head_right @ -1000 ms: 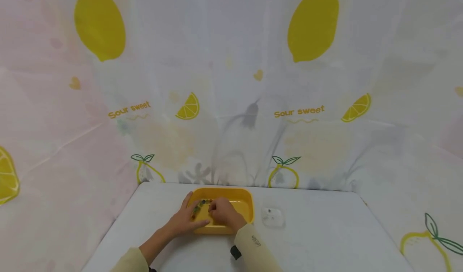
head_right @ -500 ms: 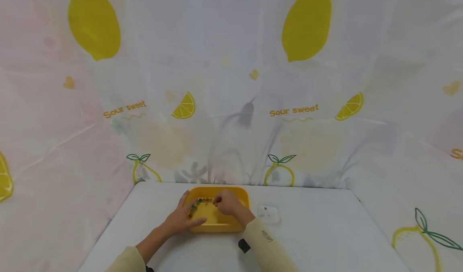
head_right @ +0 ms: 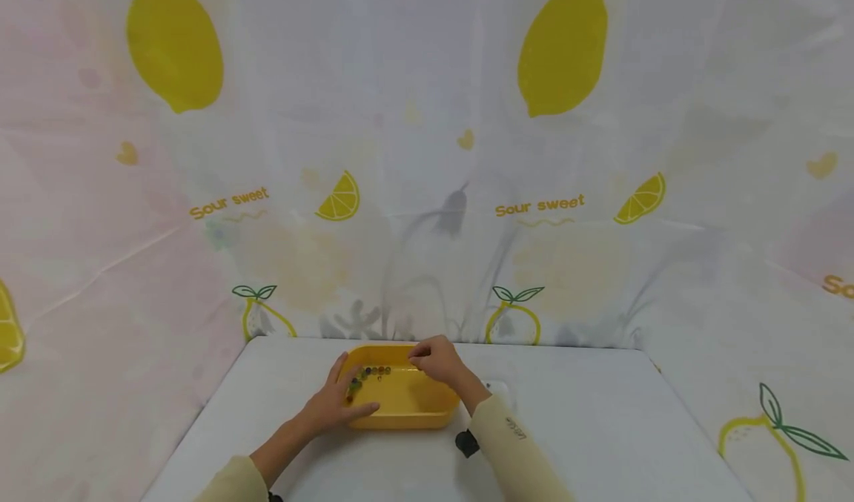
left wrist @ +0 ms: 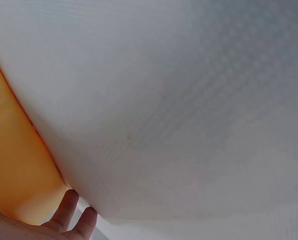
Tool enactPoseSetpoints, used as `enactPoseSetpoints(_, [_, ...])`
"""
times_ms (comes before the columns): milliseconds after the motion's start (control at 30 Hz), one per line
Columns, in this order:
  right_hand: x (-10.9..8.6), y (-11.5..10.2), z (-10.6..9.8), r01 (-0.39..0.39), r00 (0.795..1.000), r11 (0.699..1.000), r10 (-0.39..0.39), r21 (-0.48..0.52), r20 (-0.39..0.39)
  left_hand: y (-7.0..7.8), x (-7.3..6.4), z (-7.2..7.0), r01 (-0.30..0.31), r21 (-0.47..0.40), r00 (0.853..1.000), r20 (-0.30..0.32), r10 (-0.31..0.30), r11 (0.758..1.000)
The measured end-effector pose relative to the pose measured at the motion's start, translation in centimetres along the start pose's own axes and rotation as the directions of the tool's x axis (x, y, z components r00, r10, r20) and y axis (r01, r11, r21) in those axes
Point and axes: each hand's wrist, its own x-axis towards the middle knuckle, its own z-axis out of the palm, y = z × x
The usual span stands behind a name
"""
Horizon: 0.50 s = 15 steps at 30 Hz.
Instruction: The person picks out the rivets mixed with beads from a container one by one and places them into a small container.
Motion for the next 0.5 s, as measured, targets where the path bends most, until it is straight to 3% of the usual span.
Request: enactPoseSetpoints(500, [-1.3,2.2,-4.7,-0.121,0.99,0.991,0.117,-0.052,-0.081,-0.1,0.2,0.1,-0.013,0.005,1.0,-0.009,0.013,1.0])
